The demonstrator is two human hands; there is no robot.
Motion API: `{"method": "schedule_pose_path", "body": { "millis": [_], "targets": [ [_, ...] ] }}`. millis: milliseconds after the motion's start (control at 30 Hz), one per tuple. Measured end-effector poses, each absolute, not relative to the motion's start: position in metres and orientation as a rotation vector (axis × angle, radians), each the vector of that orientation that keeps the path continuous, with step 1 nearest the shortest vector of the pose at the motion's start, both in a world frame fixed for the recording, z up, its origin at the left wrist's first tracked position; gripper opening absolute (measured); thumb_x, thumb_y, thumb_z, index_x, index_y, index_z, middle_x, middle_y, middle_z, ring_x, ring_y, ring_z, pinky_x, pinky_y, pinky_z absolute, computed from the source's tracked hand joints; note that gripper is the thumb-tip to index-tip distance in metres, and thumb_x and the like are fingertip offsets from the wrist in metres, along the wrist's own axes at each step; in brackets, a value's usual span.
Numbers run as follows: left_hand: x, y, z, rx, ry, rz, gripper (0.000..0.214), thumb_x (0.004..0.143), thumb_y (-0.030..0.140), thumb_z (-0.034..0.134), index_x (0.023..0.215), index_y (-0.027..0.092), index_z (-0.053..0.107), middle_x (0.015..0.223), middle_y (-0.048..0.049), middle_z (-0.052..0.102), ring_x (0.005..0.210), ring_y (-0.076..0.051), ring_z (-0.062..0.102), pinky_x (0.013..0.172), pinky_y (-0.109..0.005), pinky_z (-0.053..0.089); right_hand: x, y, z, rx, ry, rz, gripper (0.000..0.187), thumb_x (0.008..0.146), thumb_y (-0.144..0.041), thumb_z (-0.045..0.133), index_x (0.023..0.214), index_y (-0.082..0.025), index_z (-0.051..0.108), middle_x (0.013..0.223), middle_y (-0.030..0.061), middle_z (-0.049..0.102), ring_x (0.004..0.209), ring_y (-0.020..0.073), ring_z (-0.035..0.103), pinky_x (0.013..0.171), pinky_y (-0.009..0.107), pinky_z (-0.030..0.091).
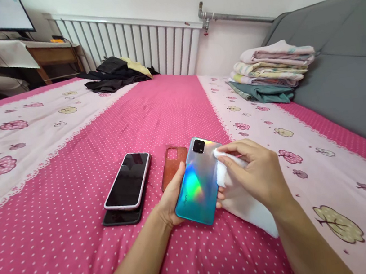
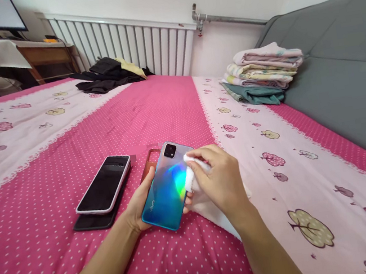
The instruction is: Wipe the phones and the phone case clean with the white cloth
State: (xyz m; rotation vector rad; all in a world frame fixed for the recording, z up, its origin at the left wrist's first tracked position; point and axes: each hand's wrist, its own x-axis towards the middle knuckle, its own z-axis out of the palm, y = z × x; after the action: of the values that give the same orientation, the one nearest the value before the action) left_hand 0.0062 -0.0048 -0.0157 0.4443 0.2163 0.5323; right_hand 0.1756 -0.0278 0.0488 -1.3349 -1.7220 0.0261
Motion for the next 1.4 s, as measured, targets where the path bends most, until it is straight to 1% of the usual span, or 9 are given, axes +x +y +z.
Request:
{"method": "schedule_pose_path", "body": {
  "millis": [133,300,467,667,833,967,1067,1200,1400],
  "targets": [
    [0.005,-0.004,-0.019,0.405,0.189,0.536,0.078,0.086,0.065,0.018,0.117,0.004,0.055,0.089,-0.0189,0.068,0.082,-0.027,0.066,0.08,-0.041,0.046,0.169,-0.027,0.043,-1.354,-1.766,0.016,0.011,0.08,-0.02,0.059,0.084,-0.02,0.069,0.084,0.0022,0.068,0.078,0.0154,0.063,0.072,0.029,0.049],
    [0.006,-0.003,-0.018,0.342,0.236,0.608,0.063,0.087,0.059,0.029,0.119,0.009,0.054,0.09,-0.0142,0.069,0.078,-0.025,0.067,0.075,-0.039,0.048,0.16,-0.033,0.041,-1.373,-1.908,0.116,0.012,0.08,-0.021,0.059,0.084,-0.022,0.07,0.084,0.002,0.069,0.079,0.0162,0.062,0.073,0.03,0.049],
    [0.007,-0.001,-0.011,0.277,0.314,0.744,0.056,0.09,0.05,0.034,0.115,0.005,0.057,0.088,-0.0138,0.07,0.079,-0.022,0.067,0.08,-0.032,0.048,0.149,-0.041,0.041,-1.328,-2.174,0.298,0.012,0.08,-0.02,0.061,0.081,-0.025,0.072,0.078,0.0002,0.067,0.074,0.0151,0.059,0.067,0.029,0.047],
    [0.005,0.0,-0.008,0.261,0.389,0.831,0.055,0.091,0.049,0.033,0.111,0.005,0.06,0.087,-0.0135,0.07,0.084,-0.022,0.066,0.083,-0.032,0.047,0.137,-0.05,0.036,-1.149,-2.356,0.472,0.013,0.082,-0.017,0.06,0.079,-0.023,0.072,0.076,-0.0004,0.066,0.072,0.0129,0.058,0.065,0.026,0.045],
    [0.007,-0.001,-0.008,0.266,0.383,0.834,0.054,0.09,0.049,0.036,0.111,0.005,0.06,0.09,-0.0134,0.07,0.086,-0.022,0.066,0.085,-0.032,0.047,0.136,-0.046,0.032,-1.212,-2.248,0.424,0.012,0.081,-0.017,0.061,0.083,-0.022,0.072,0.08,0.0006,0.068,0.073,0.0141,0.06,0.067,0.028,0.047],
    [0.011,-0.002,-0.01,0.252,0.387,0.817,0.054,0.09,0.049,0.036,0.113,0.005,0.058,0.091,-0.0132,0.07,0.085,-0.022,0.066,0.085,-0.033,0.046,0.141,-0.038,0.032,-1.29,-2.087,0.264,0.013,0.082,-0.019,0.059,0.087,-0.021,0.072,0.082,0.0021,0.069,0.076,0.0159,0.061,0.071,0.029,0.049],
    [0.01,-0.003,-0.012,0.259,0.367,0.789,0.055,0.09,0.051,0.035,0.114,0.008,0.057,0.089,-0.0121,0.07,0.078,-0.021,0.066,0.08,-0.034,0.048,0.151,-0.031,0.033,-1.374,-1.96,0.091,0.015,0.082,-0.019,0.057,0.087,-0.021,0.072,0.082,0.0032,0.069,0.076,0.0167,0.063,0.071,0.03,0.049],
    [0.008,-0.003,-0.012,0.298,0.271,0.671,0.067,0.087,0.06,0.028,0.111,0.006,0.058,0.086,-0.0153,0.069,0.072,-0.023,0.065,0.074,-0.038,0.048,0.163,-0.022,0.033,-1.447,-1.826,-0.085,0.017,0.082,-0.02,0.055,0.083,-0.023,0.072,0.08,0.0034,0.069,0.072,0.017,0.063,0.068,0.031,0.05],
    [0.006,-0.002,-0.013,0.303,0.216,0.636,0.072,0.086,0.063,0.024,0.109,0.004,0.058,0.086,-0.0172,0.068,0.074,-0.024,0.066,0.074,-0.037,0.047,0.168,-0.023,0.037,-1.413,-1.851,-0.03,0.015,0.08,-0.02,0.056,0.08,-0.021,0.071,0.078,0.0029,0.068,0.07,0.0158,0.063,0.067,0.03,0.049]
  ]
}}
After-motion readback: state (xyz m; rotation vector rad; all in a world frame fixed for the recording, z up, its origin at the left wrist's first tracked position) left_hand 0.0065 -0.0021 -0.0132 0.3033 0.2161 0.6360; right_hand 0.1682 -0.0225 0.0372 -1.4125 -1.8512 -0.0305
